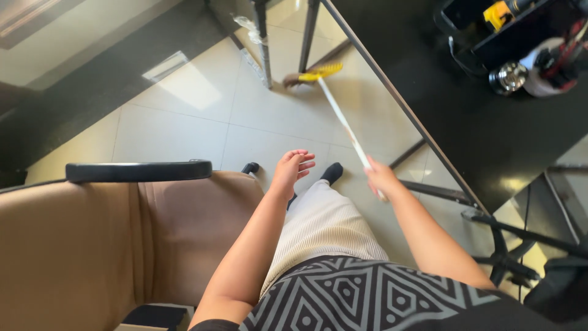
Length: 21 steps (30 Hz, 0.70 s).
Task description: Sweep the floor using a broom and a dustpan in an office or home work area.
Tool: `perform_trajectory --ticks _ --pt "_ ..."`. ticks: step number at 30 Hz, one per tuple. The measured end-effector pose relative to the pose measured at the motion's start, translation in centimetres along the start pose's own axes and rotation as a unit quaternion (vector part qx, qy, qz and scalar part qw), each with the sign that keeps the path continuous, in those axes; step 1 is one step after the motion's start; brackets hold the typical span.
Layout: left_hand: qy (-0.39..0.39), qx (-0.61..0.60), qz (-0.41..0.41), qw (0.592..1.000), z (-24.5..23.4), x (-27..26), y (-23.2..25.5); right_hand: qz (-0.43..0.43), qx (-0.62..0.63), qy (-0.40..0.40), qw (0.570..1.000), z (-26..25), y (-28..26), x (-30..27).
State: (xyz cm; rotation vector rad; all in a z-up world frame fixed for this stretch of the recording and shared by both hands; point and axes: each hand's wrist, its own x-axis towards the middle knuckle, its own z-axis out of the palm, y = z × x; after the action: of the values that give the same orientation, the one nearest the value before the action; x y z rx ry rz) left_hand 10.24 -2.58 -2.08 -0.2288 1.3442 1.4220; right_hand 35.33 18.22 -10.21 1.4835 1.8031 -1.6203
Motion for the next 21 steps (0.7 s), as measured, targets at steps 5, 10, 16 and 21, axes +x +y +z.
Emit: perform_trajectory --ticks 5,10,16,21 --pt "-0.051 0.084 -0.014 0.995 3.3 3.3 -2.6 0.075 -0.064 0.058 0.993 3.1 2.5 3.5" --pt "-0.097 0.091 -0.042 0.990 6.5 5.1 -3.8 0.164 0.010 0.032 0.986 -0.3 8.9 -9.3" --pt "-0.090 0.112 -0.057 0.988 8.6 4.7 -2.9 0.163 0.181 0.115 0.963 -4.5 7.9 -10.1" --pt "-0.087 0.133 -0.066 0.985 9.4 4.9 -3.5 0.134 0.252 0.273 0.919 -5.3 7.8 8.7"
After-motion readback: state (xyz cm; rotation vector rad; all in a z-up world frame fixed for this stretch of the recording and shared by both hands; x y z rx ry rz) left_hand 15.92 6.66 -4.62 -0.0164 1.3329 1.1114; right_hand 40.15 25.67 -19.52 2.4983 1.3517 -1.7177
